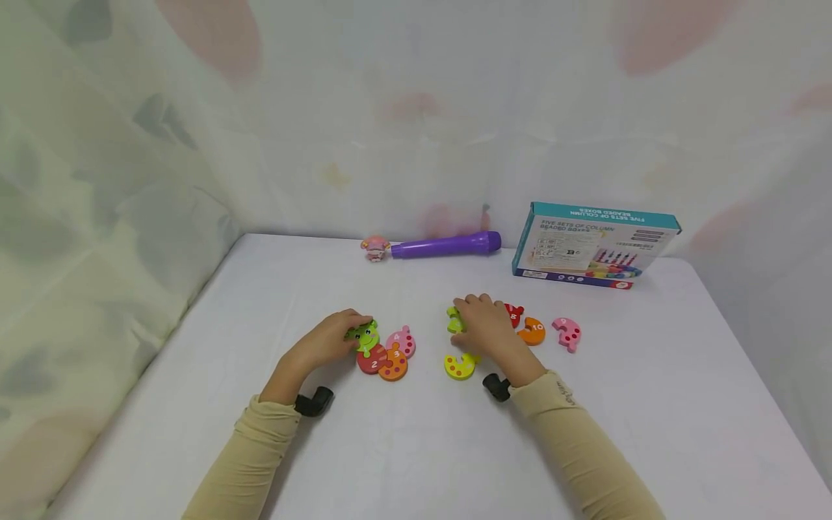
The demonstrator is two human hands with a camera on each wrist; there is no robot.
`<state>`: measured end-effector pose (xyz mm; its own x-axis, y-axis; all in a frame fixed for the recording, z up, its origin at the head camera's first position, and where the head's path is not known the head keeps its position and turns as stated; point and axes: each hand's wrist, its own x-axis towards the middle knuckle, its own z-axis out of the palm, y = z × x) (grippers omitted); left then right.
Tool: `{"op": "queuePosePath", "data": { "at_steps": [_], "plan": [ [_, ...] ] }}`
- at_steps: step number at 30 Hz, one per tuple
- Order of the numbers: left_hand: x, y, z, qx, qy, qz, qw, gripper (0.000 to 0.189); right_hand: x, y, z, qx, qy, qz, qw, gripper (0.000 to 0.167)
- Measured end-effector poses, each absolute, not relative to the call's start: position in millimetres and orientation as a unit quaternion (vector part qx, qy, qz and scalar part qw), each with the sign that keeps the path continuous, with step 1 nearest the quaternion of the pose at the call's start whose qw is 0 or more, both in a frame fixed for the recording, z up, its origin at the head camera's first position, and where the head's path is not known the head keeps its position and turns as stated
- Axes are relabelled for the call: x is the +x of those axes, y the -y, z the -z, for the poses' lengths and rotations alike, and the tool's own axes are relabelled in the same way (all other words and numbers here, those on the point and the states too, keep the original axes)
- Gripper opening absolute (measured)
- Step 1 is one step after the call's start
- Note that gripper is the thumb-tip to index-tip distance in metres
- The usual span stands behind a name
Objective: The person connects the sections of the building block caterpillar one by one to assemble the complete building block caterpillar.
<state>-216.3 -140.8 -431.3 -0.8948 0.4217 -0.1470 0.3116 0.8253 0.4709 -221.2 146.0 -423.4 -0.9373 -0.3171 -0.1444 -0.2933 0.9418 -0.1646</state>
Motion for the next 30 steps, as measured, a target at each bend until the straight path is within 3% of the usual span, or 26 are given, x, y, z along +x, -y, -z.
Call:
{"op": "queuePosePath", "data": {
  "at_steps": [11, 22, 30],
  "plan": [
    [-215, 140, 430, 0.196, -0.946, -0.229, 0.124, 0.047, -221, -132, 430, -0.161, -0.983, 0.046, 0.070, 0.054],
    [-216, 140, 430, 0.195, -0.945, -0.229, 0.127, 0.047, -222, -115, 419, -0.219, -0.970, 0.079, 0.066, 0.051],
    [-217, 140, 430, 0.189, -0.945, -0.233, 0.130, 0.047, -225, -89, 415, -0.237, -0.961, 0.108, 0.093, 0.049]
  ]
}}
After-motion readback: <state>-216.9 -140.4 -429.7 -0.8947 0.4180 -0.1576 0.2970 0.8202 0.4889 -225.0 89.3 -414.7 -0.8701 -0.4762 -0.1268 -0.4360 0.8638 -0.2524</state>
